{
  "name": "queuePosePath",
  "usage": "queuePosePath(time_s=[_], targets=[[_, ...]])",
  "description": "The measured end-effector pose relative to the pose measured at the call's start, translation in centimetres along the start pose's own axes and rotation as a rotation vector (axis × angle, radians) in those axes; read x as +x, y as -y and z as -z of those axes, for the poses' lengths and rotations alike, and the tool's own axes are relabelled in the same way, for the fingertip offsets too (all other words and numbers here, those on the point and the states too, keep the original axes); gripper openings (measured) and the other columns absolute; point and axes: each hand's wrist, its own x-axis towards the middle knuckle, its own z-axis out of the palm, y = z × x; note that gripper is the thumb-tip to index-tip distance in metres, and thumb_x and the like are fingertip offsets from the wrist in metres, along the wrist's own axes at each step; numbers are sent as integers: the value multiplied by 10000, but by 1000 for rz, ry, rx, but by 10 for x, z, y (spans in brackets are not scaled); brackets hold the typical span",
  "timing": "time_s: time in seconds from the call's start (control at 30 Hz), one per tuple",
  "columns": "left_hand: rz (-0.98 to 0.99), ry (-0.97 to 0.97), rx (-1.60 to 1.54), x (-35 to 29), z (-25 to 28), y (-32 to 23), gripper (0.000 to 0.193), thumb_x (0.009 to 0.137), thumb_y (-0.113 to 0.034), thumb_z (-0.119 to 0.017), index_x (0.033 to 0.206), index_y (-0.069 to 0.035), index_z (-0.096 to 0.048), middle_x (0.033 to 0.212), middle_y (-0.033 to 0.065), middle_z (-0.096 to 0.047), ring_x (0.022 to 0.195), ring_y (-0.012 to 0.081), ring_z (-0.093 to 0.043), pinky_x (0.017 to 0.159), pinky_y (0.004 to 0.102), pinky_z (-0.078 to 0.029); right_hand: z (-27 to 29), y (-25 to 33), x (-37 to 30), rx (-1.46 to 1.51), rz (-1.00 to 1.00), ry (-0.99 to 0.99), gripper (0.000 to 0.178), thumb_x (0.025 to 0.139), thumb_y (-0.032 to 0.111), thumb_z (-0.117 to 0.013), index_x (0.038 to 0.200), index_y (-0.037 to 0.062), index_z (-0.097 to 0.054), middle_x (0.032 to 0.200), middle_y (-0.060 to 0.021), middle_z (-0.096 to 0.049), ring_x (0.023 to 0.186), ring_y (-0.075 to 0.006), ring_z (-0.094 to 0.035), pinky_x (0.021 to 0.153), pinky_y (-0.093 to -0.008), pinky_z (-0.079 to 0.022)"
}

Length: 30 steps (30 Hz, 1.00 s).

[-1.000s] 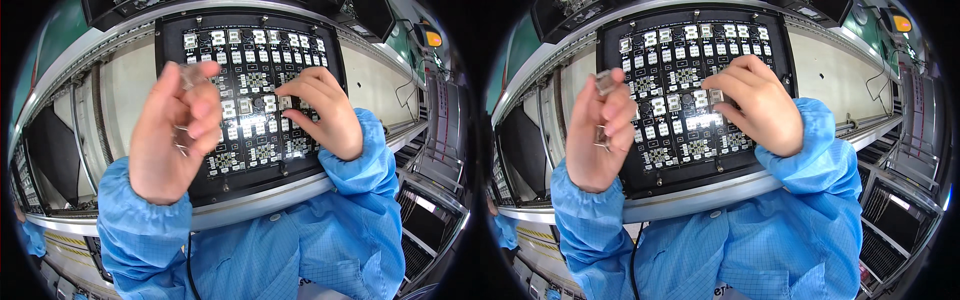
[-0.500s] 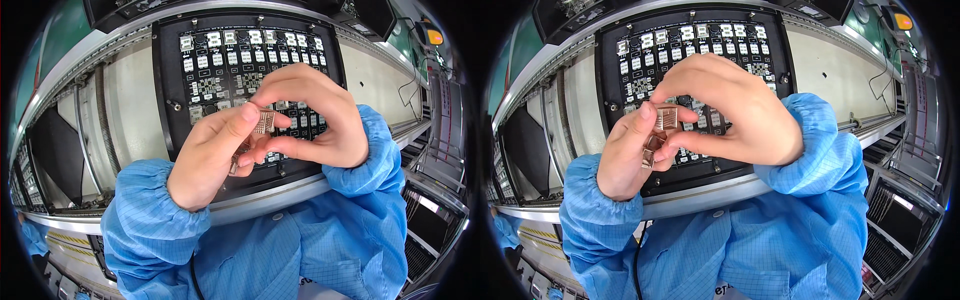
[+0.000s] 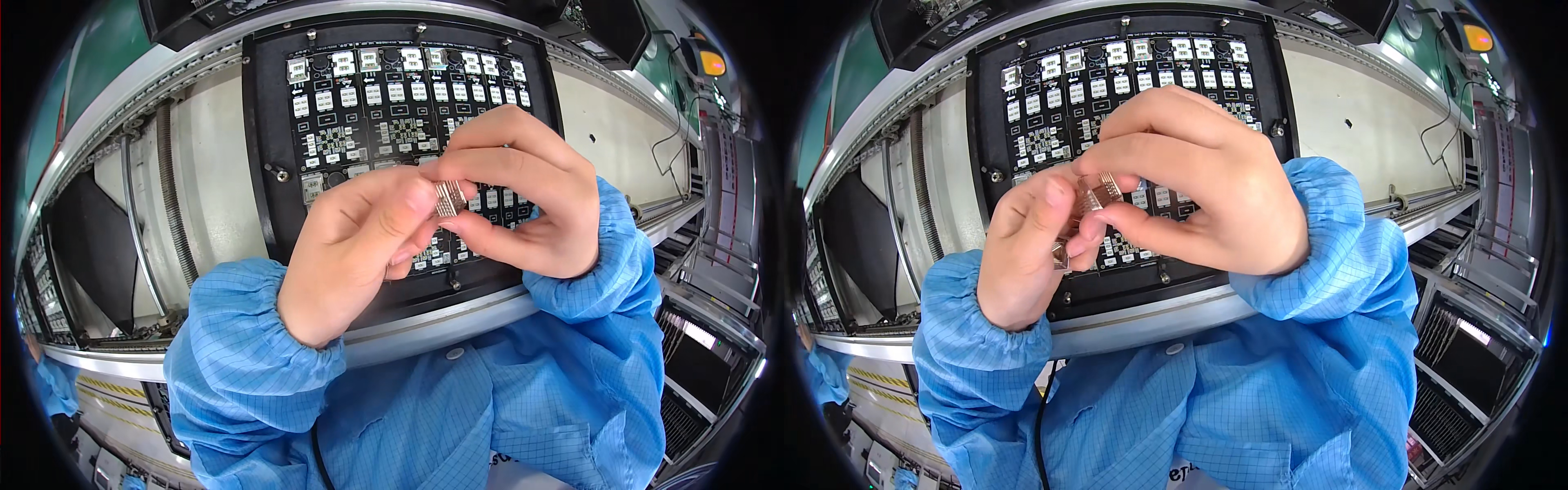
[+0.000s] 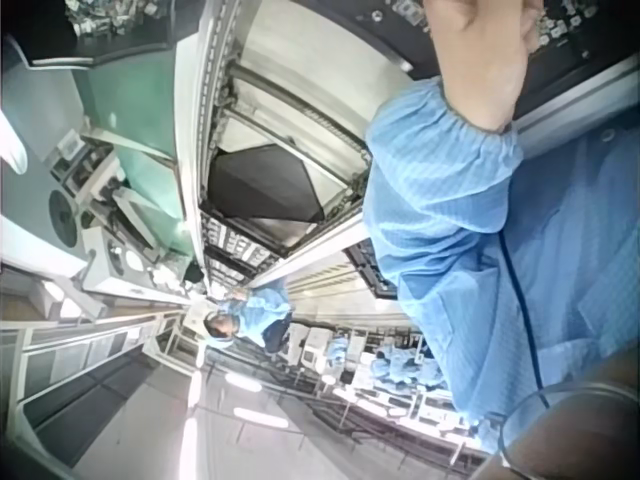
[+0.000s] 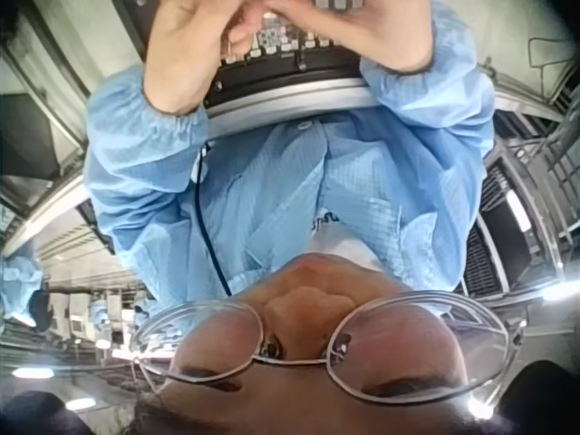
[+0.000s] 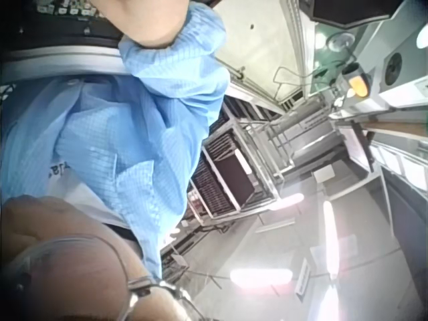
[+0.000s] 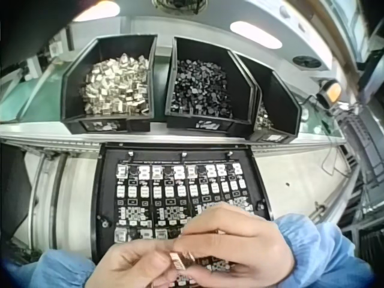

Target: Manual assembly of electronic components onto a printed circuit board on a production line.

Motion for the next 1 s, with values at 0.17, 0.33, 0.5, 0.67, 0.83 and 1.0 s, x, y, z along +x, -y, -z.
queuePosePath(time_s=[0.17, 0.33, 0.5, 0.67, 0.83, 1.0], targets=[[-97, -43, 60, 0, 1, 0, 293, 907, -250, -609, 1093, -24, -624, 817, -11, -608, 648, 25, -443, 518, 180, -328, 1, 0, 3, -2, 1, -6, 340, 690, -8, -734, 1013, -33, -631, 947, -153, -585, 821, -248, -600, 711, -315, -500], [-58, -5, 34, 1, 3, 0, 290, 894, -208, -628, 1110, -13, -618, 982, 42, -656, 732, 40, -518, 571, 181, -388, 1, -2, 2, 70, -7, 9, 340, 708, -12, -704, 1037, -38, -623, 993, -186, -611, 868, -274, -609, 740, -341, -501], [-71, 38, -4, 1, 4, -1, 283, 882, -182, -646, 1098, -2, -618, 972, 45, -656, 760, 60, -539, 615, 198, -426, 16, -12, 3, 194, 28, 84, 298, 736, -1, -655, 1029, -47, -631, 997, -191, -616, 879, -288, -606, 753, -355, -500], [-108, 55, 39, 0, 1, -3, 279, 868, -152, -660, 1091, 11, -617, 920, 36, -653, 775, 68, -557, 657, 214, -452, 17, -6, 4, 145, -3, 114, 204, 745, -29, -632, 947, -39, -661, 921, -159, -615, 799, -251, -605, 673, -319, -490], [-63, 66, 242, 0, 0, -7, 247, 863, -137, -661, 1052, 19, -624, 825, 13, -641, 728, 45, -546, 648, 197, -437, 14, -10, 2, 20, 151, 74, 166, 736, -35, -650, 901, -30, -662, 859, -132, -616, 720, -231, -598, 611, -308, -483], [-38, 75, 259, 0, -1, -8, 240, 867, -148, -660, 1039, 16, -627, 825, 5, -631, 705, 33, -516, 626, 192, -419, 16, -10, 0, -25, 176, 22, 148, 732, -33, -659, 880, -39, -653, 849, -134, -616, 699, -233, -598, 591, -307, -481]])
